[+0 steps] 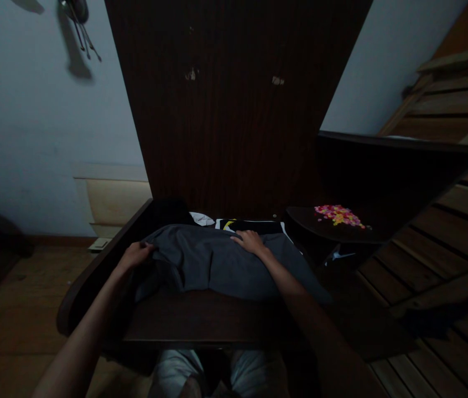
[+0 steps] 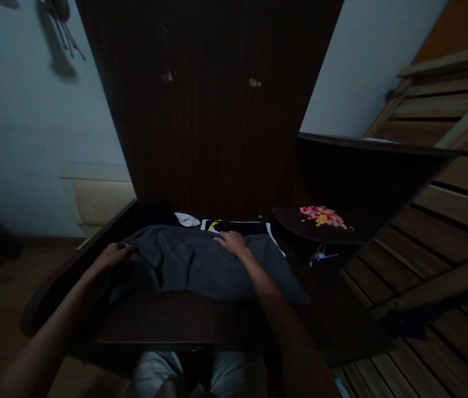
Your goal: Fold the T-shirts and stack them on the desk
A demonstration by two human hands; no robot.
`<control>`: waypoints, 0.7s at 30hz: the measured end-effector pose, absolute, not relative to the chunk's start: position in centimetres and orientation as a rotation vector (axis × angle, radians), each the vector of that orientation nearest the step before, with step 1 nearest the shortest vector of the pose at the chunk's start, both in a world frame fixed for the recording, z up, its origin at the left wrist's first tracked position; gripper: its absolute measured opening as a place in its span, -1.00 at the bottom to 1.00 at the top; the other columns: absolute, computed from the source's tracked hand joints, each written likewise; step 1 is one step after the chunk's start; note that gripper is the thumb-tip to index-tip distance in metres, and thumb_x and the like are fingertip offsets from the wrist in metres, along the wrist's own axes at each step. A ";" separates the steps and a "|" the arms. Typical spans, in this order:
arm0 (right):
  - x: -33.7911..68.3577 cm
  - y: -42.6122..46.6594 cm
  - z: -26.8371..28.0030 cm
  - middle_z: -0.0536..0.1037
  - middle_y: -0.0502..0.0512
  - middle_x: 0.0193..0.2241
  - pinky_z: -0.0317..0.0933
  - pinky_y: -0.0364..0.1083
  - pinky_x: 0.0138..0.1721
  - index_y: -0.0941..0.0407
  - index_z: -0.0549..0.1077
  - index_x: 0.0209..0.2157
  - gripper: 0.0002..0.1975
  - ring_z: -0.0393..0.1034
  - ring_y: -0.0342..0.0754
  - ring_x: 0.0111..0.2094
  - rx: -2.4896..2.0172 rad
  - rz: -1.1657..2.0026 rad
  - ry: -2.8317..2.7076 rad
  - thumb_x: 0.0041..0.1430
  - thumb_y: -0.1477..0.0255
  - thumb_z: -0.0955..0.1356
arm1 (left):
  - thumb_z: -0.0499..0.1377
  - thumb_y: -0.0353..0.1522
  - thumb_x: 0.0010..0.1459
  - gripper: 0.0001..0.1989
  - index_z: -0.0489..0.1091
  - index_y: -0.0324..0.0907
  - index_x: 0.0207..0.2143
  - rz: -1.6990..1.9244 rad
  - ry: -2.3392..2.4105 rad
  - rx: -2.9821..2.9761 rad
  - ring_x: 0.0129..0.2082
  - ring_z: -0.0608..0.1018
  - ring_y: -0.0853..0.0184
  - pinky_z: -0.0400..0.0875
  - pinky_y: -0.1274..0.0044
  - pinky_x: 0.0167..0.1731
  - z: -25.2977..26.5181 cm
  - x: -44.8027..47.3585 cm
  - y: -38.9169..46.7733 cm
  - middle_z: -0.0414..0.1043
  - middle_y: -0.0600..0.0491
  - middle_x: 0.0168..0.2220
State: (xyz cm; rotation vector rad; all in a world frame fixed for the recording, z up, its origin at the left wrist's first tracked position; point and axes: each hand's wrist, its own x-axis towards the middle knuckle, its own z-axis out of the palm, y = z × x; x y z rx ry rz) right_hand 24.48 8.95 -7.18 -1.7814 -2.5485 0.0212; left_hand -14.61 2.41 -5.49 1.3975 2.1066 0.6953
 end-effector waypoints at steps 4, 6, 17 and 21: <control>24.5 8.6 -7.1 0.58 0.21 -0.12 0.24 -0.08 -0.14 0.07 0.45 -0.04 -0.52 0.47 0.09 -0.07 -1.752 0.043 -2.519 0.35 0.08 0.11 | 0.10 -0.19 0.00 -0.75 0.36 -0.19 -0.39 1.132 2.086 1.239 -0.49 0.48 0.32 0.34 0.57 -0.50 -5.1 -15.3 2.5 0.40 0.09 -0.54; 24.5 8.5 -7.0 0.58 0.21 -0.13 0.24 -0.09 -0.15 0.06 0.45 -0.05 -0.53 0.48 0.09 -0.08 -1.735 0.043 -2.504 0.35 0.08 0.11 | 0.10 -0.18 0.02 -0.68 0.34 -0.20 -0.24 1.402 1.993 1.101 -0.49 0.48 0.35 0.37 0.57 -0.46 -4.6 -14.9 2.5 0.42 0.09 -0.47; 24.6 8.8 -7.7 0.59 0.22 -0.15 0.24 -0.08 -0.16 0.07 0.46 -0.08 -0.54 0.48 0.10 -0.10 -1.738 0.026 -2.480 0.34 0.07 0.13 | 0.21 0.09 -0.10 0.08 -0.08 -0.39 0.27 0.973 2.426 1.572 0.00 0.47 -0.13 0.37 0.22 -0.11 -5.0 -9.0 -4.3 0.39 -0.41 0.02; 24.6 8.7 -7.6 0.58 0.21 -0.15 0.23 -0.09 -0.17 0.07 0.45 -0.10 -0.55 0.48 0.09 -0.12 -1.740 0.030 -2.471 0.34 0.07 0.13 | 0.08 0.15 -0.04 -0.14 0.26 -0.42 0.04 0.910 2.656 1.704 -0.05 0.44 -0.11 0.34 0.22 -0.12 -6.8 -6.6 -7.4 0.38 -0.35 -0.07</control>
